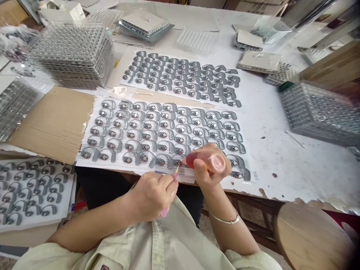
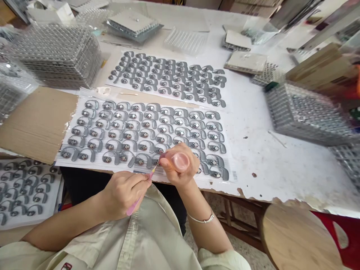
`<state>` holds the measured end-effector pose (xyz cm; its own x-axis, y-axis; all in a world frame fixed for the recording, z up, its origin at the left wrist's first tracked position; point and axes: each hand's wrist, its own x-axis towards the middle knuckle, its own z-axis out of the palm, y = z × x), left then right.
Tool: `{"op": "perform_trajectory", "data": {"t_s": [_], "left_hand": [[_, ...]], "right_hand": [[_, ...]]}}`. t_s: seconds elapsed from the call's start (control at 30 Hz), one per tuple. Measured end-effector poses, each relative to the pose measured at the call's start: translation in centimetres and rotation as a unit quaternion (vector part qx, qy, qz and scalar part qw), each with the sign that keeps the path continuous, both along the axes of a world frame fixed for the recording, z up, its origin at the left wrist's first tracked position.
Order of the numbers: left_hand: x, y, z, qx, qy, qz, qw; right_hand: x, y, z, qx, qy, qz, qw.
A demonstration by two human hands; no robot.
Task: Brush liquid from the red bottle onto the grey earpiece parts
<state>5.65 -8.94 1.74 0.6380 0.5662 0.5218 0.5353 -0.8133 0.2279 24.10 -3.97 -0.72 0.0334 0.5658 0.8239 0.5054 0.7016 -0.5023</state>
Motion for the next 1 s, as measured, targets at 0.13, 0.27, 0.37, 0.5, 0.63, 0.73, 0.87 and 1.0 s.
{"op": "perform_trajectory", "data": {"t_s": [0.13,0.27,0.37,0.5,0.63,0.73,0.87,1.0], "left_hand": [[0.0,-0.1,-0.1,-0.006,0.006,-0.002,1.000],[-0.1,0.0,-0.1,-0.010,-0.001,-0.007,1.000],[-0.1,0.0,-0.1,-0.018,-0.010,-0.010,1.000],[-0.2,0.0,-0.2,-0.019,-0.007,-0.013,1.000],[-0.3,0.0,-0.2,-0.029,-0.007,-0.009,1.000],[-0.2,0.1,-0.2,-0.031,-0.015,-0.010,0.999],[-0.3,0.1,-0.3,-0.030,-0.013,-0.009,0.999],[-0.3,0.0,-0.3,-0.028,-0.013,-0.006,0.999]], "right_hand": [[0.2,-0.1,-0.4,0.010,-0.006,-0.023,1.000],[0.6,-0.6,-0.9,0.011,0.027,-0.041,0.999],[0.9,-1.1,-1.2,0.016,0.069,-0.066,0.995],[1.0,-1.4,-1.4,0.016,0.053,-0.074,0.996],[0.9,-1.3,-1.6,-0.004,0.050,-0.048,0.998],[0.9,-1.3,-1.5,-0.006,0.042,-0.040,0.998],[0.6,-1.1,-1.2,0.013,0.019,-0.038,0.999],[0.4,-1.0,-0.8,0.030,-0.003,-0.042,0.999]]}}
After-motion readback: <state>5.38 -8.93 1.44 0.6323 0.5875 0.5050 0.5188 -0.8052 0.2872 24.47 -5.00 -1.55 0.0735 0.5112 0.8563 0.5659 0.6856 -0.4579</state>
